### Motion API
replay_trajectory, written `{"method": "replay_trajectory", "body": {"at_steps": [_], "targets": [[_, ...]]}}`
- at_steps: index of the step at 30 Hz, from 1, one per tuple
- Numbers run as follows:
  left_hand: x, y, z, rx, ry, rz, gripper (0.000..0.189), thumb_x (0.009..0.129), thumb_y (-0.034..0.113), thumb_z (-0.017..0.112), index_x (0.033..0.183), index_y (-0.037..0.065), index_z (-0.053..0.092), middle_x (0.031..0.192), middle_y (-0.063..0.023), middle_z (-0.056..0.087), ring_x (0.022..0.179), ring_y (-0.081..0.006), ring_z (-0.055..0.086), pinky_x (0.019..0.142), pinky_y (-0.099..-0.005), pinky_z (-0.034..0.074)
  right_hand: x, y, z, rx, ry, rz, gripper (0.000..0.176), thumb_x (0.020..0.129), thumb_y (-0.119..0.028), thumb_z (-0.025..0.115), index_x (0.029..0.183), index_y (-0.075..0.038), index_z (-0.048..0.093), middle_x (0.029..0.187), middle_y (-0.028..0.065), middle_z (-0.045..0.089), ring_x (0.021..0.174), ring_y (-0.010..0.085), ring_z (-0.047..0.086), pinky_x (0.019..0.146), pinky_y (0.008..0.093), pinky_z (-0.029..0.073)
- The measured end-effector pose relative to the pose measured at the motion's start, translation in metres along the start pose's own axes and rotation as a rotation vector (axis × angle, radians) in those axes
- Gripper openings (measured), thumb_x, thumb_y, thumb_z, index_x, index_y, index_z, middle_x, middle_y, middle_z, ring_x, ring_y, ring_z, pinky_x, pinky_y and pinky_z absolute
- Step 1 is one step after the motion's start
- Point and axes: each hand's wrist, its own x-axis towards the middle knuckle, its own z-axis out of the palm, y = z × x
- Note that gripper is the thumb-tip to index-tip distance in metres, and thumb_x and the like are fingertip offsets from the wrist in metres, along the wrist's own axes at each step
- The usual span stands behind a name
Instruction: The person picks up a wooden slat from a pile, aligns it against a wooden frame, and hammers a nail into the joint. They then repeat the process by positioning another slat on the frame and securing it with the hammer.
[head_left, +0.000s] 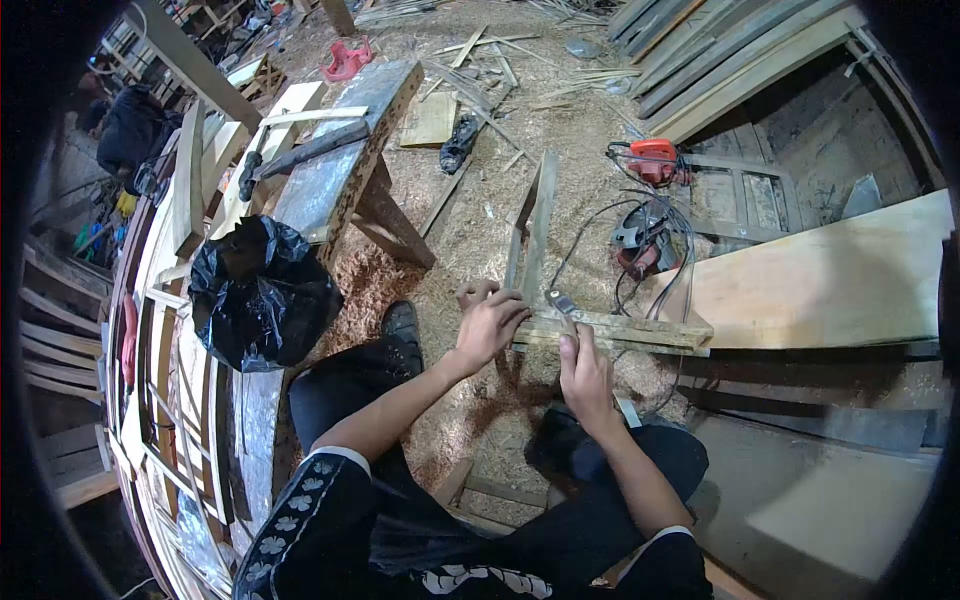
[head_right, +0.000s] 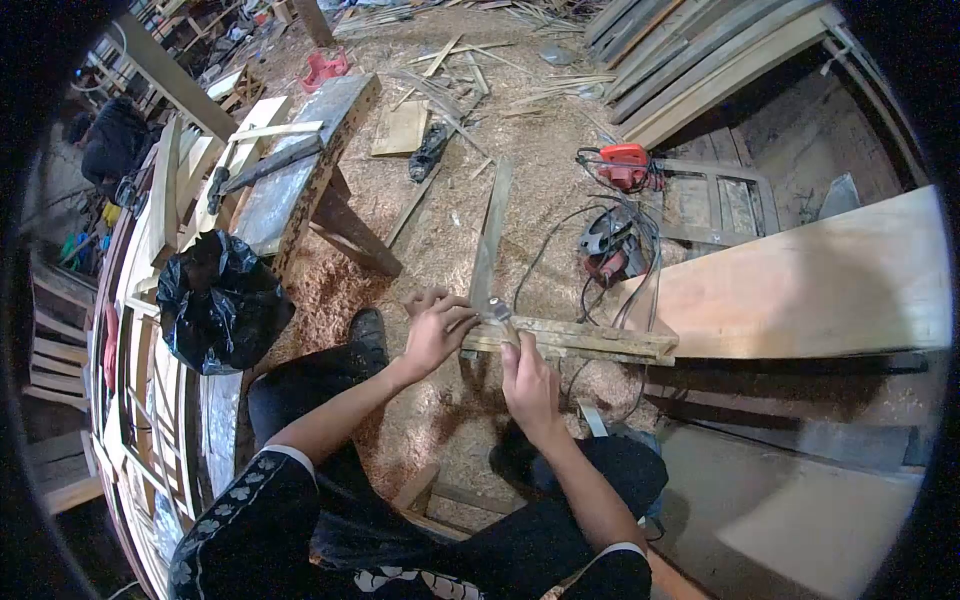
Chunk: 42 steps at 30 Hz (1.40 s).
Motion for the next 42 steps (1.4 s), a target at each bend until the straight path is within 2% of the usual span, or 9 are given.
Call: {"method": "replay_trajectory", "body": {"at_steps": [6,13,19,23,25,27,29,32,42], "targets": [[0.0,-0.01,0.006,-0.179,0.035,-0.142,0.015,0.081,0.023,0.077,0.094,0.016,0.079,0.102,0.0025,0.071,0.107,-0.02,0.054,0.098,-0.041,0.029,0.001,0.006,-0.003,0.033,-0.041,0.021,0.027,0.103,-0.027,0.049,0.111,-0.001,0.053,0.081,0.0279,0.063,0.076,0.0493,0.062,0.063,0.0543,0.047],[-0.004,-0.018,0.014,-0.667,-0.048,-0.39,0.025,0.088,0.015,0.074,0.111,0.004,0.072,0.105,-0.0129,0.07,0.103,-0.0255,0.064,0.094,-0.0368,0.048,-0.001,0.004,-0.005,0.028,-0.098,0.02,0.027,0.104,-0.029,0.049,0.11,-0.003,0.052,0.085,0.0262,0.064,0.076,0.0475,0.063,0.062,0.0533,0.047],[-0.012,-0.027,0.034,-0.417,0.174,-0.36,0.044,0.088,0.023,0.074,0.127,0.004,0.064,0.111,-0.0138,0.069,0.109,-0.028,0.063,0.103,-0.0416,0.042,0.0,0.002,0.001,-0.037,-0.086,-0.001,0.029,0.103,-0.025,0.048,0.115,0.001,0.056,0.092,0.0289,0.064,0.084,0.0488,0.062,0.07,0.0536,0.046],[-0.007,-0.027,0.026,-0.472,-0.098,-0.418,0.045,0.092,0.032,0.068,0.128,0.005,0.065,0.119,-0.0182,0.068,0.113,-0.0314,0.062,0.105,-0.0431,0.039,0.0,0.007,0.005,-0.039,-0.076,-0.047,0.032,0.105,-0.028,0.045,0.119,-0.001,0.055,0.093,0.025,0.067,0.079,0.047,0.064,0.066,0.0522,0.049],[-0.006,-0.023,0.021,-0.477,-0.177,-0.457,0.046,0.093,0.035,0.066,0.128,0.005,0.065,0.121,-0.0196,0.067,0.116,-0.0325,0.061,0.105,-0.0426,0.04,-0.002,0.004,0.005,0.099,0.122,-0.118,0.033,0.105,-0.026,0.045,0.12,0.001,0.056,0.093,0.0256,0.067,0.079,0.0458,0.065,0.065,0.0515,0.05],[-0.003,-0.021,0.015,-0.393,-0.247,-0.506,0.044,0.096,0.038,0.063,0.129,0.01,0.065,0.133,-0.0176,0.062,0.126,-0.0314,0.056,0.112,-0.0441,0.03,-0.003,0.005,0.006,0.115,0.094,-0.09,0.034,0.105,-0.024,0.044,0.124,0.003,0.054,0.091,0.0262,0.067,0.076,0.0444,0.066,0.065,0.0503,0.05],[-0.002,-0.017,0.013,-0.397,-0.251,-0.504,0.045,0.096,0.04,0.062,0.13,0.011,0.066,0.133,-0.0173,0.062,0.126,-0.0316,0.056,0.112,-0.0447,0.029,-0.001,0.013,0.009,-0.089,-0.148,-0.041,0.035,0.105,-0.022,0.044,0.125,0.004,0.054,0.089,0.027,0.067,0.076,0.0432,0.067,0.066,0.0496,0.052],[0.002,-0.02,0.011,-0.343,-0.268,-0.515,0.045,0.096,0.043,0.06,0.129,0.013,0.066,0.133,-0.0175,0.062,0.126,-0.0326,0.056,0.113,-0.0455,0.028,-0.004,0.001,0.008,0.051,0.036,-0.073,0.034,0.105,-0.023,0.044,0.124,0.003,0.055,0.091,0.0275,0.067,0.076,0.044,0.067,0.067,0.0498,0.052],[-0.004,-0.009,0.009,-0.256,-0.275,-0.545,0.041,0.097,0.043,0.059,0.126,0.016,0.069,0.134,-0.0223,0.06,0.132,-0.0364,0.051,0.11,-0.0647,0.014,-0.005,0.007,0.013,-0.05,0.037,-0.117,0.038,0.105,-0.025,0.044,0.126,0.004,0.056,0.103,0.0283,0.067,0.085,0.0445,0.067,0.07,0.0509,0.053]]}}
